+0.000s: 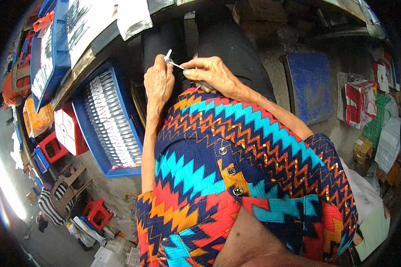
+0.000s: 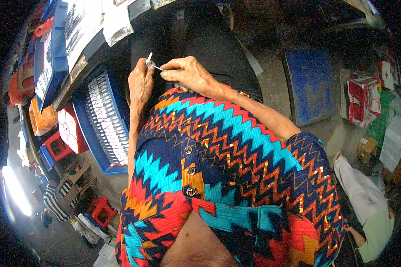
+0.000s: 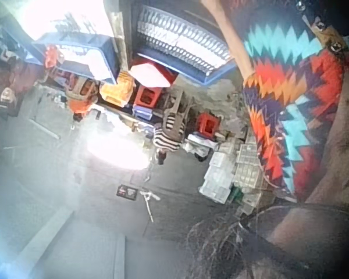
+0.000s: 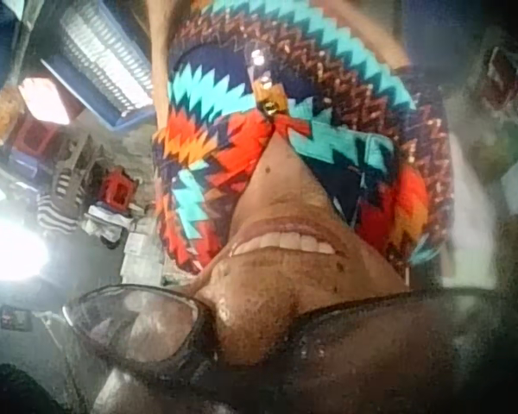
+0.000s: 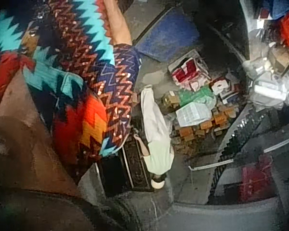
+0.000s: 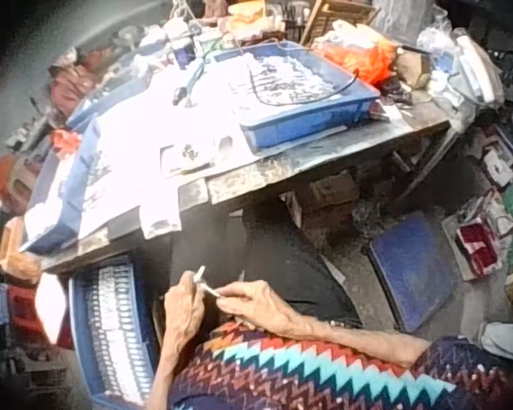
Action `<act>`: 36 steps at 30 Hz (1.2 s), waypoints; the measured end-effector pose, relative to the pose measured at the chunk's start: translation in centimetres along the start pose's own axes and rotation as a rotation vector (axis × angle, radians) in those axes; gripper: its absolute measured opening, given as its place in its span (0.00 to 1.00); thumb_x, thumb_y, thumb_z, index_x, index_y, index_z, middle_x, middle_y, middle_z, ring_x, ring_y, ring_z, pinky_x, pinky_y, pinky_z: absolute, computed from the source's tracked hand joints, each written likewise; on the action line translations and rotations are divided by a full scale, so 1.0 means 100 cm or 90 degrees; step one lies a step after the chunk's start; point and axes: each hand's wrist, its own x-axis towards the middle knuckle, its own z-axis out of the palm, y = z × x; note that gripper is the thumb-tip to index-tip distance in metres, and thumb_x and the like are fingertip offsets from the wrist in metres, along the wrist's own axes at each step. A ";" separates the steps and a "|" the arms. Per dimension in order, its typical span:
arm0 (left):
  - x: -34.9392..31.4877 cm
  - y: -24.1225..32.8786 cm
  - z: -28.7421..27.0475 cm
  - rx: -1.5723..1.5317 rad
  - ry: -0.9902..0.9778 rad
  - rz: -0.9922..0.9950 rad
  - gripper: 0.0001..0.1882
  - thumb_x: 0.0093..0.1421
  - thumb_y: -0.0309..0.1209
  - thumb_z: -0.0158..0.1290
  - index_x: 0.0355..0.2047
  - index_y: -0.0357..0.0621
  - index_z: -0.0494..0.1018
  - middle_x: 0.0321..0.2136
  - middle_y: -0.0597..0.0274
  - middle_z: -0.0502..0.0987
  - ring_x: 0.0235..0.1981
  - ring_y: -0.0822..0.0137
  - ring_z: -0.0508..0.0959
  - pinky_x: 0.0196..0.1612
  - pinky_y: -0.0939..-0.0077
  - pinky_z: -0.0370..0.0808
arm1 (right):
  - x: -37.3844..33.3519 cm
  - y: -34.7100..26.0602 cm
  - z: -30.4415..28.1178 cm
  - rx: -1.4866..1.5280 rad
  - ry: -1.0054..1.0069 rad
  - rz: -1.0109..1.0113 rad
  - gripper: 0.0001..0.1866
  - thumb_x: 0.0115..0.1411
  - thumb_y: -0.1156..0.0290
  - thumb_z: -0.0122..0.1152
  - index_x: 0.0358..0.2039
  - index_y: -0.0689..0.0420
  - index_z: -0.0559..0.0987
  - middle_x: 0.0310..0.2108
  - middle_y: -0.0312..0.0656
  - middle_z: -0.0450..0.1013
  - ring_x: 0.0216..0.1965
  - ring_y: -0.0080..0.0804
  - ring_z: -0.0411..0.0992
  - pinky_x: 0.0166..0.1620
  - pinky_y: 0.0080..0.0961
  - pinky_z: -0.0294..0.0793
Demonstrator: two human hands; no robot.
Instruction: Assembling small metal components using a precision hand tool at a workshop station.
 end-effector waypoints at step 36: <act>0.003 0.014 -0.004 0.120 -0.006 -0.002 0.08 0.53 0.31 0.46 0.26 0.38 0.64 0.19 0.41 0.73 0.24 0.43 0.74 0.27 0.53 0.70 | -0.005 -0.008 0.009 -0.839 0.097 -0.380 0.17 0.48 0.72 0.54 0.41 0.61 0.72 0.29 0.49 0.70 0.26 0.37 0.72 0.26 0.26 0.72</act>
